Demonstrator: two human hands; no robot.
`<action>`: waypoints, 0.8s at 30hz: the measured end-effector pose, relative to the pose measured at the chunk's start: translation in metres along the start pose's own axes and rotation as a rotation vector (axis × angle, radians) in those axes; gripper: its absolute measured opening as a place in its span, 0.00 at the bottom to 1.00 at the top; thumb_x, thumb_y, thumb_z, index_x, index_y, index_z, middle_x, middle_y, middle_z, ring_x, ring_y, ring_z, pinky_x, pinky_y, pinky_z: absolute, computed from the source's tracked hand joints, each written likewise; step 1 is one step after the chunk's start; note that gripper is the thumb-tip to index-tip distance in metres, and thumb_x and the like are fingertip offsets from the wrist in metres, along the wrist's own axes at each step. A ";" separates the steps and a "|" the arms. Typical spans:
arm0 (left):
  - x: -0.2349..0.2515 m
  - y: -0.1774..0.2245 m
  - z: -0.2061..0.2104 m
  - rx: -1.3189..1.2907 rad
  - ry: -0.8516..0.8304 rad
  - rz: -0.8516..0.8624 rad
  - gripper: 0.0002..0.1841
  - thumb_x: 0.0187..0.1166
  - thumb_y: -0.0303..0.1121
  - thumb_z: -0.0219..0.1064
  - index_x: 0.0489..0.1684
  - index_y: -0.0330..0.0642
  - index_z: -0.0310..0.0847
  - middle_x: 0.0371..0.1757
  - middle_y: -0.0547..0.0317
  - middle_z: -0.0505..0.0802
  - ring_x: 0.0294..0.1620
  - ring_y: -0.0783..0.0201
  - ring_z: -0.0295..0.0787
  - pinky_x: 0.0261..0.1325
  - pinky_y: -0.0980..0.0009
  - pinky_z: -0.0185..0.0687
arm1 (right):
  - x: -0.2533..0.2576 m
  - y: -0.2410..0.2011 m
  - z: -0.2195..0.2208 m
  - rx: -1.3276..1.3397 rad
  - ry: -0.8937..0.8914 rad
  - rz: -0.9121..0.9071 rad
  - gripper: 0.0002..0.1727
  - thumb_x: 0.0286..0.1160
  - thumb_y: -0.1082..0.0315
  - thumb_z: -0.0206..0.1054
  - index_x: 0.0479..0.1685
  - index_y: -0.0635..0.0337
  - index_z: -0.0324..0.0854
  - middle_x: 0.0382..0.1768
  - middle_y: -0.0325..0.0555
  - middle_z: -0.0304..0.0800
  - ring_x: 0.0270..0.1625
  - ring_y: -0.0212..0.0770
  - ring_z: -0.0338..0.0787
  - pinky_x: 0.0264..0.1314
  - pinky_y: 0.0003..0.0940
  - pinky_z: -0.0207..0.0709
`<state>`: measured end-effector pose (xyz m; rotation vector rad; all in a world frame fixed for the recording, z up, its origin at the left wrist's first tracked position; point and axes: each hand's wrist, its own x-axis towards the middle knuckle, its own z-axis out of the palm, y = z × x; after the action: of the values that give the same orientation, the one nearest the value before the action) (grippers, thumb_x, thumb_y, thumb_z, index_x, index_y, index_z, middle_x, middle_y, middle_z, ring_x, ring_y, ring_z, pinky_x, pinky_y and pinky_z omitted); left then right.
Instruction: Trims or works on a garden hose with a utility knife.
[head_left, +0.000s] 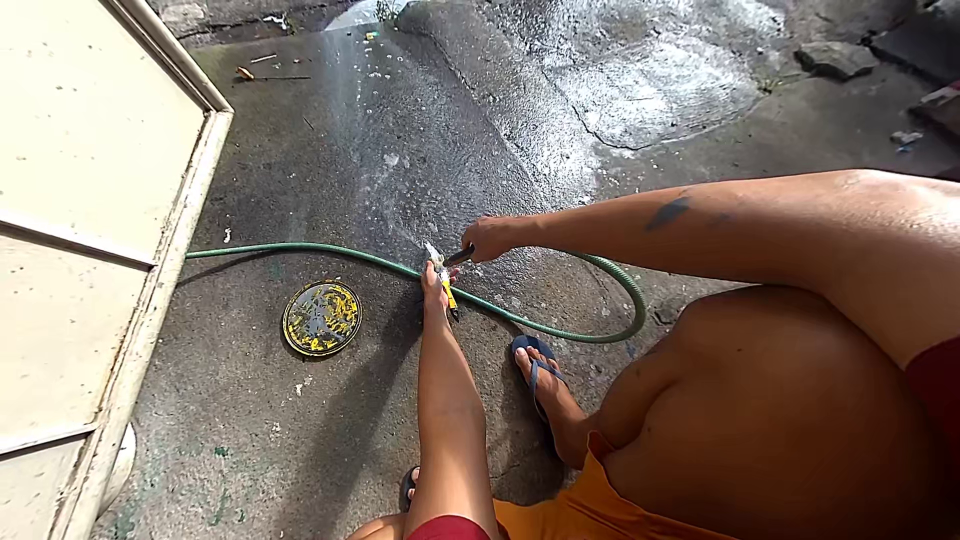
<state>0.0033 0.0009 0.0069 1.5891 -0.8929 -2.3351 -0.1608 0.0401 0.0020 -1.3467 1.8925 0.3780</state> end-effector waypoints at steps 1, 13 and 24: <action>0.000 0.000 0.000 0.004 -0.004 0.002 0.27 0.98 0.39 0.28 0.86 0.31 0.56 0.77 0.34 0.76 0.62 0.49 0.83 0.64 0.61 0.77 | 0.000 -0.001 0.000 0.002 0.001 0.008 0.13 0.78 0.59 0.69 0.48 0.60 0.89 0.42 0.55 0.91 0.48 0.57 0.90 0.48 0.61 0.80; 0.000 0.000 -0.001 0.034 -0.033 0.014 0.29 0.98 0.40 0.26 0.85 0.29 0.58 0.77 0.33 0.77 0.62 0.49 0.84 0.64 0.60 0.76 | 0.003 0.001 0.000 -0.001 0.006 -0.008 0.13 0.79 0.61 0.69 0.50 0.60 0.89 0.44 0.56 0.91 0.52 0.57 0.90 0.52 0.62 0.79; 0.003 -0.001 -0.001 0.037 -0.028 0.005 0.29 0.98 0.40 0.25 0.83 0.29 0.60 0.73 0.34 0.79 0.60 0.50 0.83 0.63 0.61 0.76 | 0.004 0.004 0.002 -0.018 0.020 -0.008 0.13 0.79 0.60 0.69 0.47 0.61 0.89 0.45 0.57 0.91 0.53 0.59 0.90 0.53 0.63 0.79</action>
<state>0.0036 -0.0004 0.0040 1.5700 -0.9508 -2.3564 -0.1641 0.0398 -0.0030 -1.3741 1.9041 0.3796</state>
